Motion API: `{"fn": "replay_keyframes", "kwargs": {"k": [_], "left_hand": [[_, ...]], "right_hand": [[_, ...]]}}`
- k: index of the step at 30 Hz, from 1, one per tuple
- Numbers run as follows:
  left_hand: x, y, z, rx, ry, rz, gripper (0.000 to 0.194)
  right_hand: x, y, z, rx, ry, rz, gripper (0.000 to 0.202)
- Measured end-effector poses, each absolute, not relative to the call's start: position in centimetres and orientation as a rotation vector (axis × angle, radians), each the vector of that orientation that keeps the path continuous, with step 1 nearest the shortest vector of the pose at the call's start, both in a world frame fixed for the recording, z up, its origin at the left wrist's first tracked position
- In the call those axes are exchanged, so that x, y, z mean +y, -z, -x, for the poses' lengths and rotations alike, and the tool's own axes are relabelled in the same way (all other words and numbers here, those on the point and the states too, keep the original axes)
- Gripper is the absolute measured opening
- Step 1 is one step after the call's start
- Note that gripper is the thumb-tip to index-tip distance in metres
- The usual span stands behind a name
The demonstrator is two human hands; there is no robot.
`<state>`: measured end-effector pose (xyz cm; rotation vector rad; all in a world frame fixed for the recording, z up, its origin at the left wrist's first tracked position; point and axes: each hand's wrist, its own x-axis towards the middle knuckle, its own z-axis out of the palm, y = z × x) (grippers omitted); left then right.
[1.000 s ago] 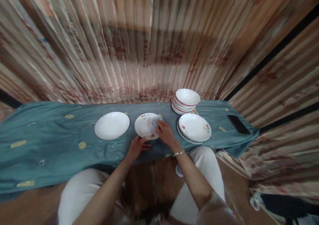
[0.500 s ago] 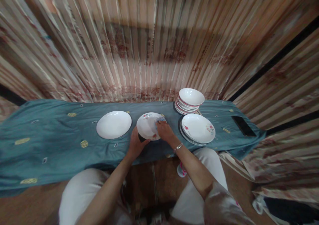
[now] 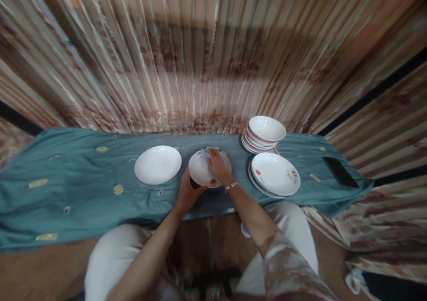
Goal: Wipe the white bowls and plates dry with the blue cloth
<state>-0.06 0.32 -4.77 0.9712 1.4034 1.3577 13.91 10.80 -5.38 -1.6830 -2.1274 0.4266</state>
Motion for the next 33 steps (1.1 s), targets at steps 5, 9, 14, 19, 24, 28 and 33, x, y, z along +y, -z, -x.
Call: {"fn": "replay_keyframes", "kwargs": {"k": [5, 9, 14, 19, 24, 28, 33], "left_hand": [[0.5, 5.8, 0.2, 1.433, -1.359, -1.011, 0.087], [0.8, 7.4, 0.7, 1.478, -1.281, -1.219, 0.093], [1.3, 9.0, 1.1, 1.502, -1.251, -1.431, 0.096], [1.7, 10.0, 1.3, 1.459, -1.329, -1.479, 0.089], [1.9, 10.5, 1.8, 1.477, -1.299, -1.456, 0.086], [1.9, 10.6, 1.8, 1.453, -1.316, -1.474, 0.087], [2.0, 10.4, 1.8, 1.435, -1.34, -1.525, 0.09]], "right_hand": [[11.4, 6.6, -12.0, -2.083, -0.557, 1.536, 0.058], [11.1, 7.8, -11.2, -1.996, -0.716, 1.277, 0.057], [9.6, 8.0, -11.3, -1.986, -0.865, 1.145, 0.052], [8.1, 6.9, -12.1, -2.054, -1.004, 1.134, 0.042], [7.0, 5.7, -13.3, -2.109, -1.118, 1.096, 0.029], [6.1, 5.0, -14.6, -2.173, -1.194, 1.07, 0.026], [5.1, 3.7, -16.8, -2.286, -1.17, 1.199, 0.026]]}}
